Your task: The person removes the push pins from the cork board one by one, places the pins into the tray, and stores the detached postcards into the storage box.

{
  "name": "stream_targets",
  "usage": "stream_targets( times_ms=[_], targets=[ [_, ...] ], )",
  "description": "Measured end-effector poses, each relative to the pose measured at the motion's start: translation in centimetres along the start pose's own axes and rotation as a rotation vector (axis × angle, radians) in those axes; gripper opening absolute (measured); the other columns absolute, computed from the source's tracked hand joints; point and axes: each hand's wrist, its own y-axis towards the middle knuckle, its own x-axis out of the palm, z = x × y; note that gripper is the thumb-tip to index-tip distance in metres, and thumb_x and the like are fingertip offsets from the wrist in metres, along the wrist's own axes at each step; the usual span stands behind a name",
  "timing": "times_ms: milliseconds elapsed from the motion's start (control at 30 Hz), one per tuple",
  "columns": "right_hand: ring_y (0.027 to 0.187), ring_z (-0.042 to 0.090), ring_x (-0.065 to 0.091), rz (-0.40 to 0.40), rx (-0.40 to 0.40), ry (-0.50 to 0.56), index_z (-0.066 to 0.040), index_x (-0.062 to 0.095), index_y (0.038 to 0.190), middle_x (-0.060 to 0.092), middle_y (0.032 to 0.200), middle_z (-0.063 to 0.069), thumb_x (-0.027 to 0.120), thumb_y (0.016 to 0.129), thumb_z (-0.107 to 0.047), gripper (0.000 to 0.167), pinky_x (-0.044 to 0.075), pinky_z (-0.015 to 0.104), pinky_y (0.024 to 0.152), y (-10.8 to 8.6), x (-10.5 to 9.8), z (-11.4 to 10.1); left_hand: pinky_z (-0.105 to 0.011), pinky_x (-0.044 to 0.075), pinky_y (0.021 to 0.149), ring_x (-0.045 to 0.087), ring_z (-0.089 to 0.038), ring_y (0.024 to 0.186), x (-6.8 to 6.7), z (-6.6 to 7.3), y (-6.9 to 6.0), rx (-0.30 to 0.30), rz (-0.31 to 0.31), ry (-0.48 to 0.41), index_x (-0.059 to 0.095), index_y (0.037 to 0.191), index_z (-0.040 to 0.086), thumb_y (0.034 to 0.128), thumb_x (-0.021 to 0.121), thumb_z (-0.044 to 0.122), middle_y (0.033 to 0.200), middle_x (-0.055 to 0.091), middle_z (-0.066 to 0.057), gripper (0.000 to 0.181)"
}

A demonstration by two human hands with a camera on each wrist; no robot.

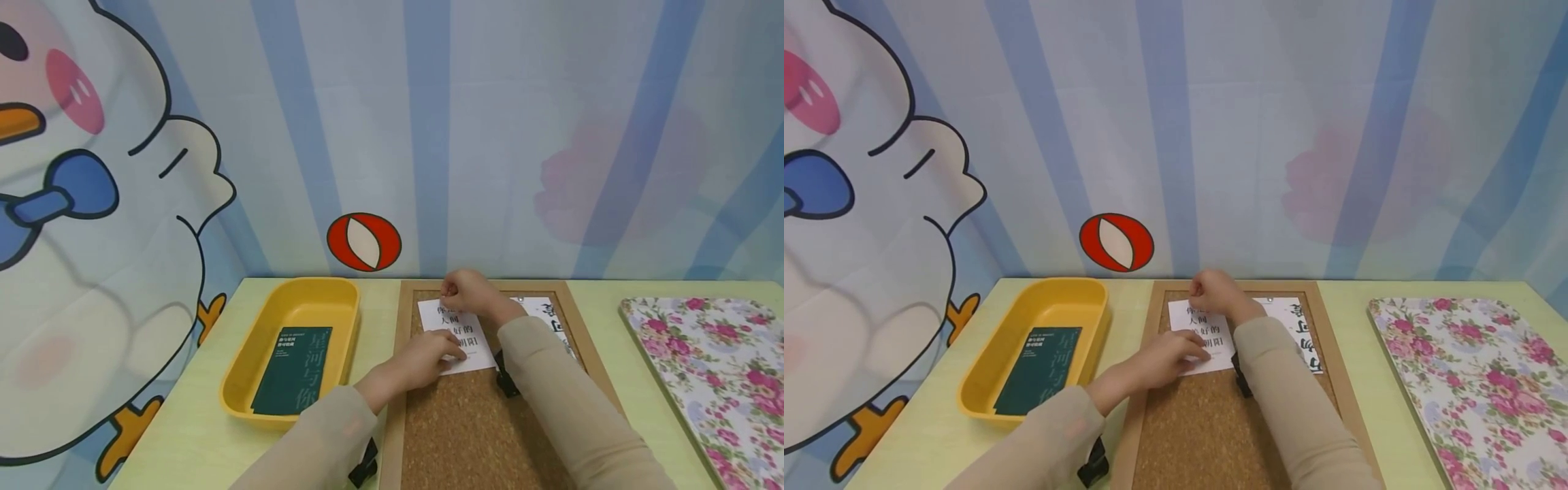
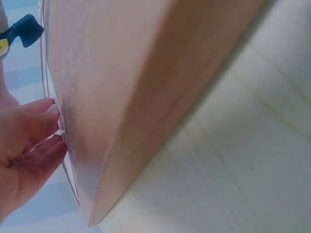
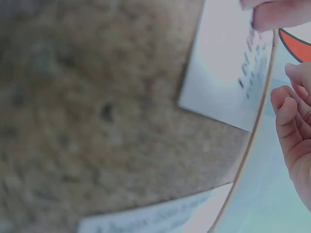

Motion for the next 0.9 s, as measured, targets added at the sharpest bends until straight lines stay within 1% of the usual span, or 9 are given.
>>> stream_targets(
  times_ms=[200, 400, 567, 833, 900],
  targets=[
    [0.060, 0.014, 0.053, 0.026, -0.042, -0.019, 0.001, 0.064, 0.083, 0.060, 0.072, 0.007, 0.063, 0.082, -0.003, 0.004, 0.045, 0.026, 0.054, -0.2, -1.2, -0.4, -0.022, 0.042, 0.093, 0.055, -0.015, 0.111, 0.1, 0.1, 0.0, 0.002, 0.011, 0.029, 0.069, 0.109, 0.007, 0.0881, 0.060, 0.000, 0.115, 0.062, -0.004, 0.024],
    [0.063, 0.015, 0.052, 0.031, -0.086, -0.037, 0.000, 0.063, 0.084, 0.060, 0.072, 0.006, 0.063, 0.083, -0.004, 0.004, 0.046, 0.031, 0.059, -0.8, -2.5, -0.9, -0.023, 0.043, 0.092, 0.056, -0.016, 0.110, 0.3, 0.1, -0.2, 0.002, 0.031, 0.026, 0.069, 0.108, 0.007, 0.0883, 0.060, 0.000, 0.114, 0.062, -0.004, 0.023],
    [0.058, 0.013, 0.046, 0.048, -0.137, -0.061, -0.003, 0.062, 0.080, 0.055, 0.066, 0.002, 0.064, 0.083, -0.003, 0.003, 0.042, 0.030, 0.057, -1.1, -3.1, -0.8, -0.023, 0.042, 0.093, 0.055, -0.016, 0.111, 0.3, 0.0, -0.4, -0.001, 0.038, 0.022, 0.069, 0.108, 0.007, 0.0893, 0.058, 0.001, 0.114, 0.062, -0.004, 0.022],
    [0.056, 0.011, 0.043, 0.057, -0.234, -0.093, -0.004, 0.062, 0.078, 0.052, 0.064, -0.001, 0.064, 0.081, -0.002, 0.004, 0.040, 0.029, 0.055, -1.8, -4.1, -0.6, -0.024, 0.042, 0.095, 0.055, -0.016, 0.113, 0.4, -0.1, -0.5, -0.004, 0.045, 0.020, 0.069, 0.109, 0.008, 0.0896, 0.058, 0.001, 0.116, 0.062, -0.004, 0.023],
    [0.056, 0.011, 0.043, 0.058, -0.247, -0.098, -0.005, 0.062, 0.078, 0.052, 0.063, -0.002, 0.064, 0.081, -0.002, 0.005, 0.039, 0.028, 0.054, -2.1, -4.3, -0.6, -0.025, 0.041, 0.096, 0.054, -0.016, 0.114, 0.4, -0.1, -0.5, -0.006, 0.043, 0.019, 0.069, 0.109, 0.008, 0.0897, 0.058, 0.001, 0.116, 0.062, -0.004, 0.023]
  ],
)
